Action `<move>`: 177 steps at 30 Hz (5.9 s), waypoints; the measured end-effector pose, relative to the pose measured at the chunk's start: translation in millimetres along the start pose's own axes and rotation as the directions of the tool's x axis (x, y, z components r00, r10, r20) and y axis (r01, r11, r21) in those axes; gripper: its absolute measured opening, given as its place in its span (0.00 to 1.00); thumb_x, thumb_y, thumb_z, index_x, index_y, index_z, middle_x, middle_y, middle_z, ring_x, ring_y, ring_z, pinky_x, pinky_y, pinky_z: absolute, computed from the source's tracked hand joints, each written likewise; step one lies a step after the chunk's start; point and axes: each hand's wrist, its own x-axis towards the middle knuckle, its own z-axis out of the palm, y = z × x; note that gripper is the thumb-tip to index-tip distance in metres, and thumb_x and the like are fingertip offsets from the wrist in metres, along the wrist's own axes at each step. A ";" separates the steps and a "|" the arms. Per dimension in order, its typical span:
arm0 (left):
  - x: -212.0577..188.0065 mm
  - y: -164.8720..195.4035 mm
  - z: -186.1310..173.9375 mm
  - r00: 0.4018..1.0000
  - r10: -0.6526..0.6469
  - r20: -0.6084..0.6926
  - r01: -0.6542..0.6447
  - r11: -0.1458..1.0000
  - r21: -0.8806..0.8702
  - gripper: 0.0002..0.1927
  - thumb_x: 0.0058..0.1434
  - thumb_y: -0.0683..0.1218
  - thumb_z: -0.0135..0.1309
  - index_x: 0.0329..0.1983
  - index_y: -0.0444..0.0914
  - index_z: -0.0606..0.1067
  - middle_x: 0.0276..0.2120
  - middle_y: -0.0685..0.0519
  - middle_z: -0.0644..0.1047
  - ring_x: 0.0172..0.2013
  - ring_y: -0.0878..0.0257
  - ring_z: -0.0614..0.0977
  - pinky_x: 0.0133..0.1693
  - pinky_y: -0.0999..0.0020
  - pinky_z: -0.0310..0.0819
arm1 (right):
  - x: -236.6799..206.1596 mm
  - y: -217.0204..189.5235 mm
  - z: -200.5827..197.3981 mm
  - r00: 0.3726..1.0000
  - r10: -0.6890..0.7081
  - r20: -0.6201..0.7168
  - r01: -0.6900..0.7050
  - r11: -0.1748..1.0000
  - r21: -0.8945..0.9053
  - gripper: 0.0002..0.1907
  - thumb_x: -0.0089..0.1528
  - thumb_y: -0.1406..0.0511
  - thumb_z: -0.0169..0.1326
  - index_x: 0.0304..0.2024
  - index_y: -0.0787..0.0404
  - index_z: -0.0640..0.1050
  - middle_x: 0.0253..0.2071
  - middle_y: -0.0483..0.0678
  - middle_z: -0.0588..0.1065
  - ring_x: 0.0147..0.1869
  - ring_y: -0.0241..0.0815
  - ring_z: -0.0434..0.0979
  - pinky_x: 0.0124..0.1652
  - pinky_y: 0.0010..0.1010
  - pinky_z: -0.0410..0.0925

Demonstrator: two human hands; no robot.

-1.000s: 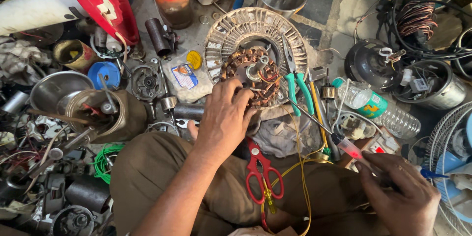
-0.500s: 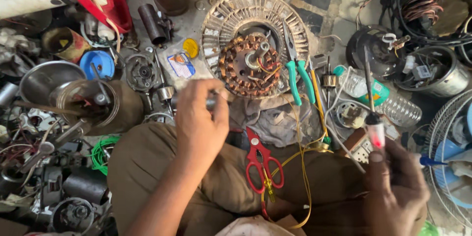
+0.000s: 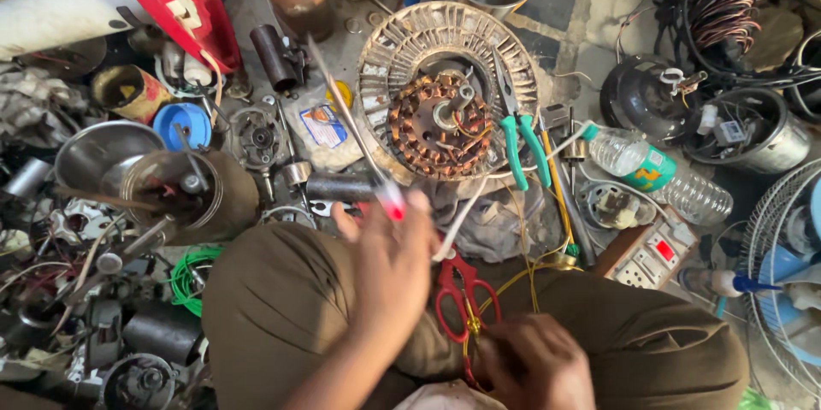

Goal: The person tests an electric motor rotor and a small cylindrical component using a test light and a screwdriver. They touch the probes to various points on the rotor and the cylindrical component, checking for electrical continuity or faults.

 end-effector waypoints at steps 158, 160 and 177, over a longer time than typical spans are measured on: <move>68.7 -31.9 7.0 0.988 -0.016 -0.155 0.049 0.976 0.212 0.31 0.51 0.50 0.68 0.49 0.36 0.63 0.41 0.49 0.79 0.43 0.58 0.82 0.47 0.60 0.72 | 125.5 -17.5 56.2 0.989 0.113 0.096 -0.099 0.985 -0.140 0.45 0.49 0.70 0.58 0.70 0.60 0.63 0.50 0.64 0.78 0.35 0.61 0.82 0.34 0.45 0.76; 68.9 -31.6 7.1 0.986 -0.028 -0.161 0.065 0.971 0.229 0.31 0.50 0.50 0.69 0.49 0.36 0.63 0.42 0.49 0.79 0.44 0.58 0.81 0.48 0.60 0.70 | 125.7 -17.7 55.9 0.990 0.103 0.091 -0.089 0.985 -0.147 0.45 0.49 0.70 0.59 0.70 0.61 0.62 0.51 0.66 0.77 0.35 0.61 0.82 0.34 0.45 0.76; 69.1 -26.2 15.2 0.973 0.005 -0.230 0.066 0.952 0.300 0.39 0.46 0.52 0.71 0.53 0.35 0.61 0.47 0.44 0.78 0.48 0.51 0.80 0.53 0.57 0.67 | 92.2 57.1 23.1 0.718 0.676 0.166 -0.266 0.046 0.963 0.25 0.74 0.52 0.38 0.42 0.66 0.74 0.35 0.51 0.73 0.34 0.45 0.75 0.37 0.41 0.75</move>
